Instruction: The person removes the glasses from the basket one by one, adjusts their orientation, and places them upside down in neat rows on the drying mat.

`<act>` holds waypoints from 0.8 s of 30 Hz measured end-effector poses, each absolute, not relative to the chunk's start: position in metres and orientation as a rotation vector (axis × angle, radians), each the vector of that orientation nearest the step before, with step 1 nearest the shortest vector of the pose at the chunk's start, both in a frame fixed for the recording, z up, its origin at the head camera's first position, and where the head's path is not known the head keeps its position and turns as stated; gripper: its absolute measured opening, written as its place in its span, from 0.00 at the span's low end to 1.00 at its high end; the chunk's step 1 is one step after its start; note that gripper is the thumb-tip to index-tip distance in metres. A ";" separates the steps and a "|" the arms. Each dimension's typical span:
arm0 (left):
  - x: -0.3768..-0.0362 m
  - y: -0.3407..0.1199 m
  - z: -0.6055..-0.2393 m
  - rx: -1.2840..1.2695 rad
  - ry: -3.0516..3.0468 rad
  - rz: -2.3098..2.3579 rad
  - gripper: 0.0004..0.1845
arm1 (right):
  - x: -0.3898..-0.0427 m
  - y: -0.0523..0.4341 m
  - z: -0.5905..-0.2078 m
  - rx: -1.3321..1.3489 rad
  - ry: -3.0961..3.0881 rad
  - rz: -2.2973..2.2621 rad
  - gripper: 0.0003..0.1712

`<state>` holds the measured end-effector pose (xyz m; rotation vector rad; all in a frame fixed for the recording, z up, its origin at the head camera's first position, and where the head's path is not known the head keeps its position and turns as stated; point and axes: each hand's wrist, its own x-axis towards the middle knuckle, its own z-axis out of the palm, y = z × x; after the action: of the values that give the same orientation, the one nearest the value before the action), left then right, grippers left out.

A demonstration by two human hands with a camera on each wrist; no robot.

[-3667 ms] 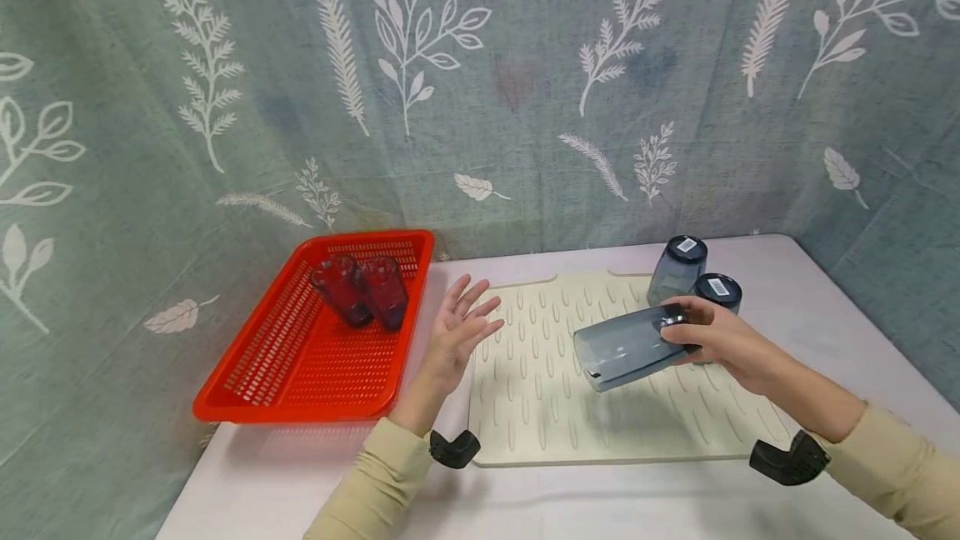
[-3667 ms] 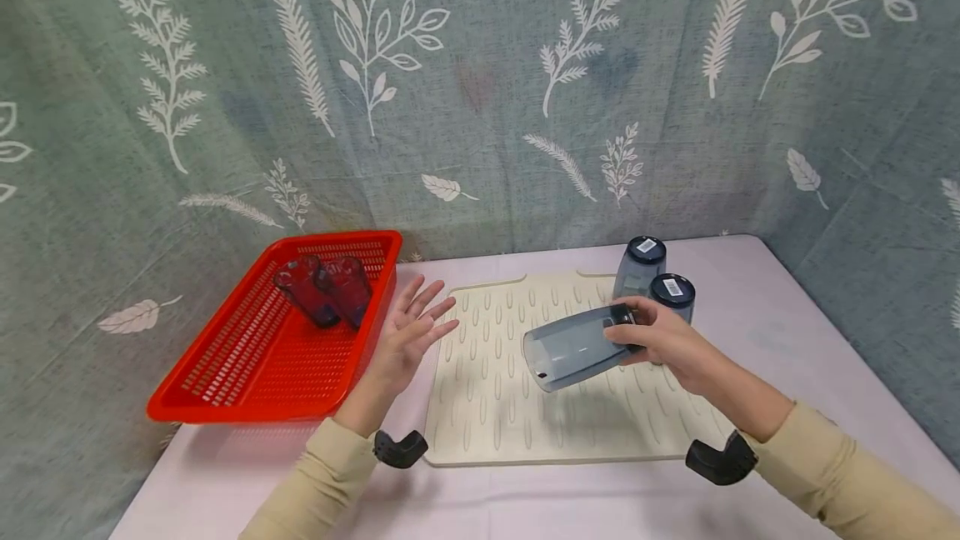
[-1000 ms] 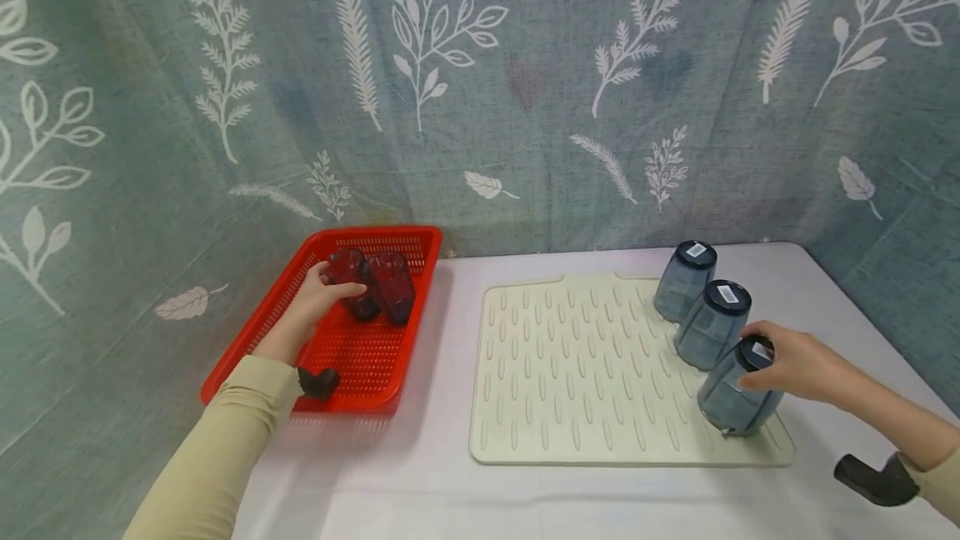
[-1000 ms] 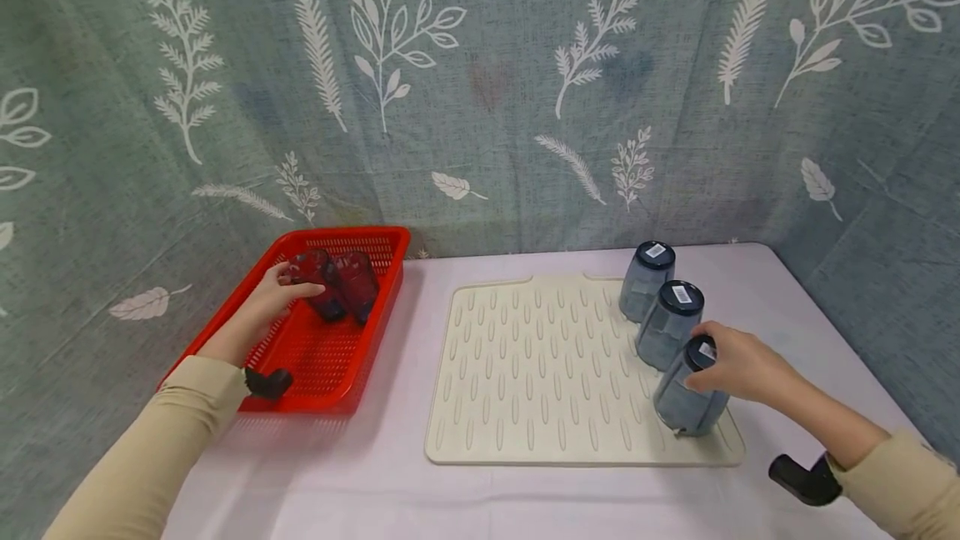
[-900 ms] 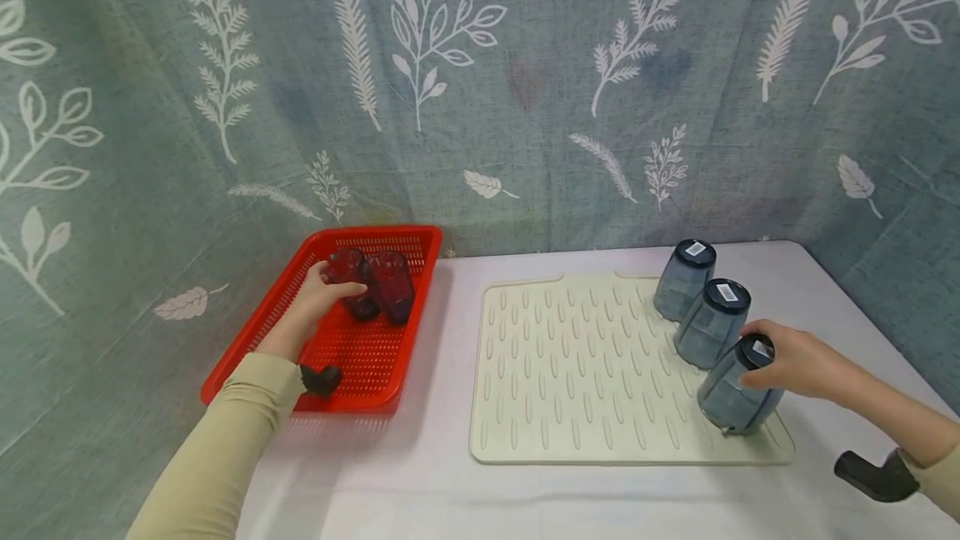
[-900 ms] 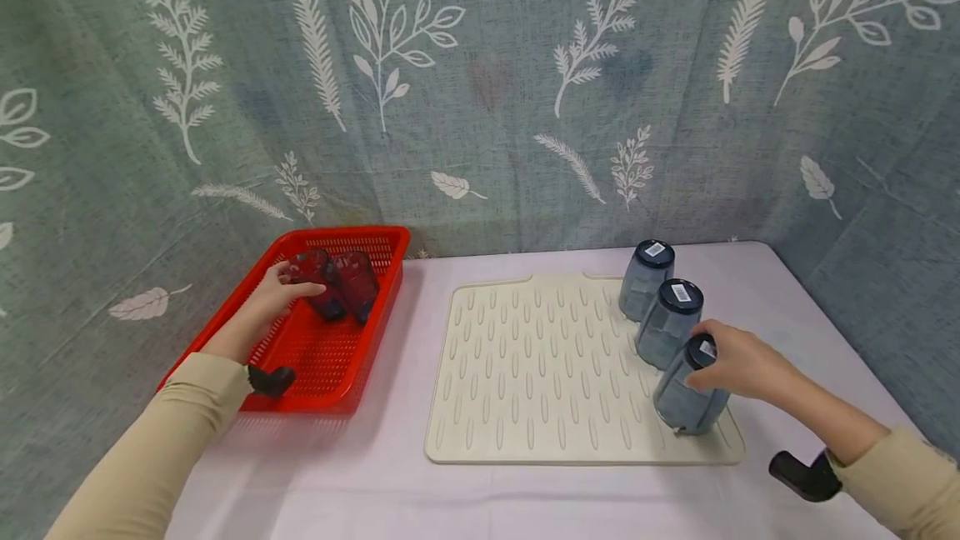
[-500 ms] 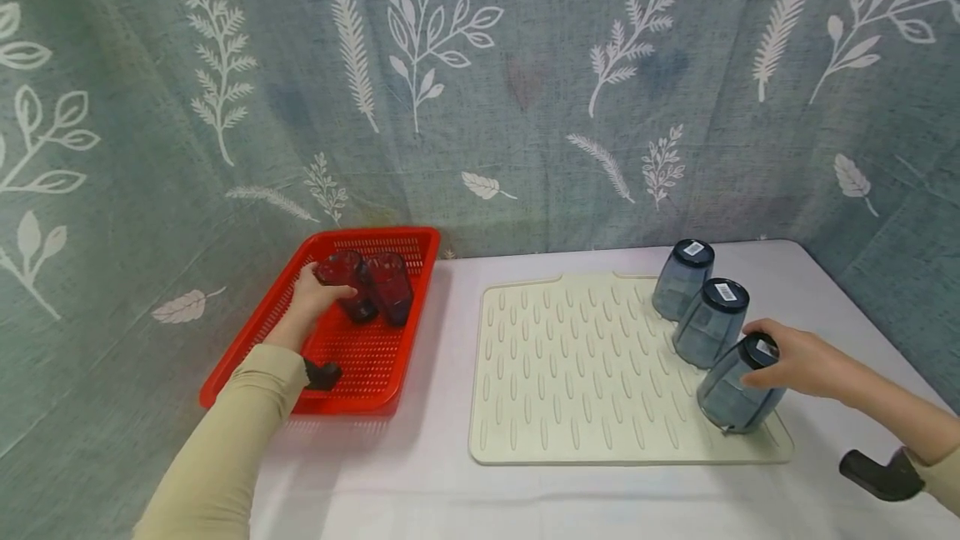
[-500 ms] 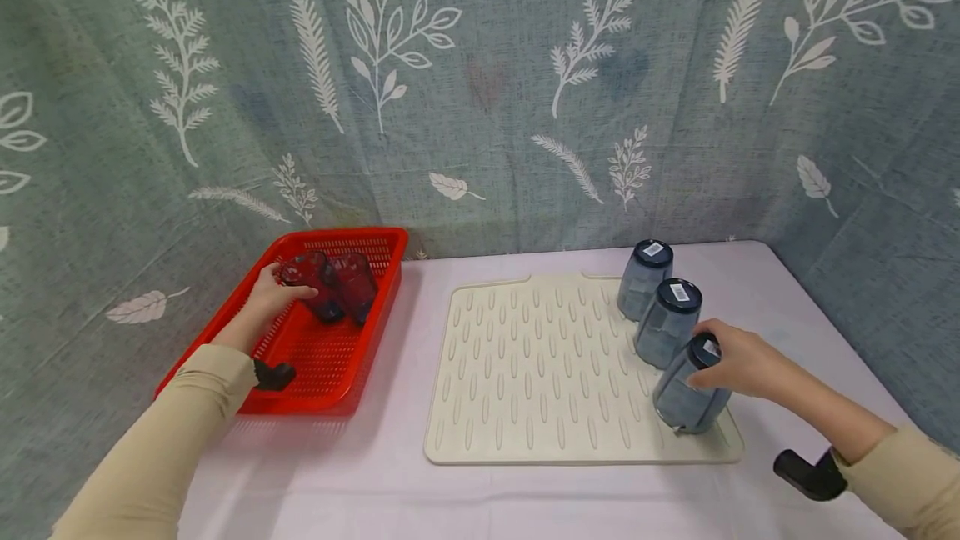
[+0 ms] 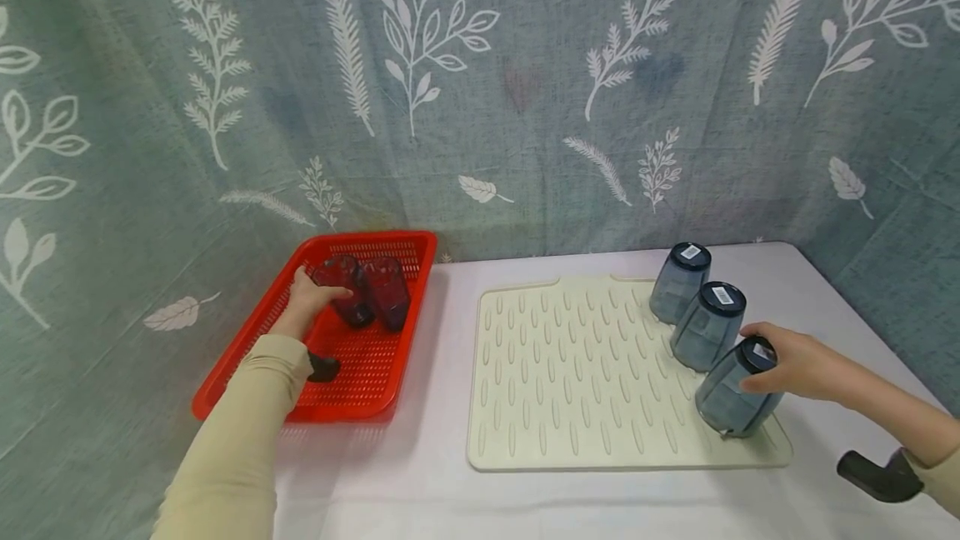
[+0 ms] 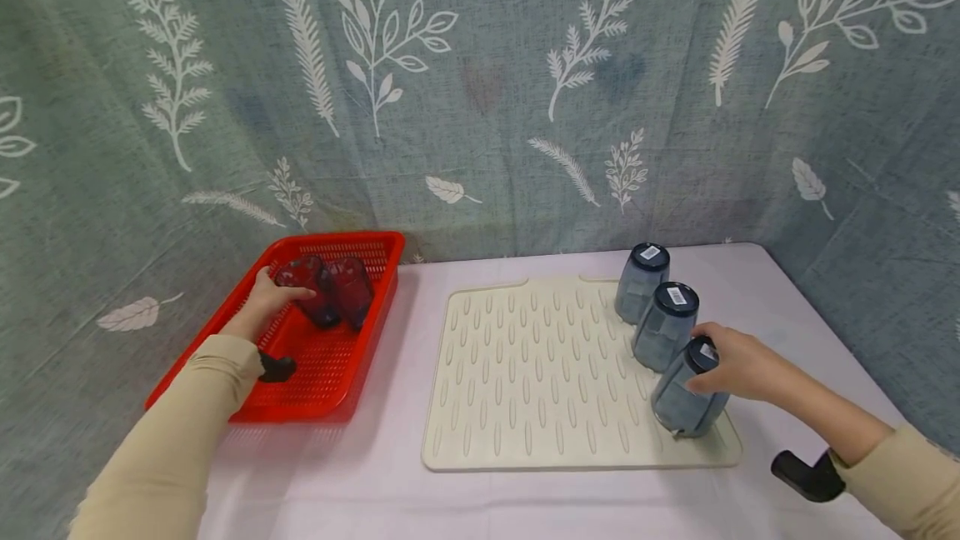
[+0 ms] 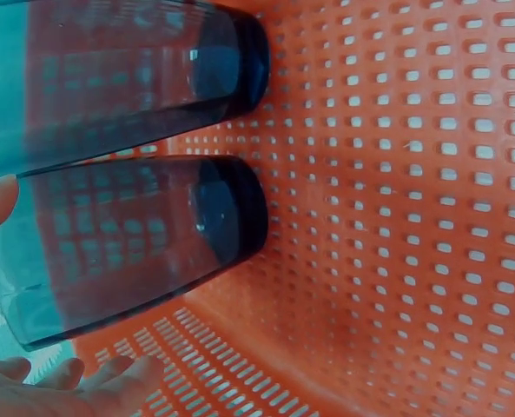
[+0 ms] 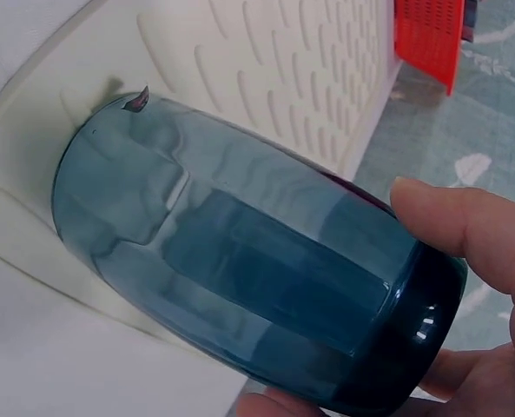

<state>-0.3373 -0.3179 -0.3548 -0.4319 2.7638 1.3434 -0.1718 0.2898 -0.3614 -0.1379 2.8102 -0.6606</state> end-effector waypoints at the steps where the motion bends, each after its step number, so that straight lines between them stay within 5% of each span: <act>1: -0.339 -0.318 -0.355 -0.438 2.758 1.337 0.53 | -0.172 0.289 -0.361 -0.138 2.811 -0.662 0.48; 24: -0.359 -0.314 -0.368 -0.393 2.792 1.414 0.51 | -0.166 0.286 -0.347 -0.220 2.899 -0.620 0.47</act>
<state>-0.3594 -0.3135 -0.3676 -0.3928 2.7918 1.4141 -0.1657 0.2858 -0.3474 -0.2198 2.8993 -0.6200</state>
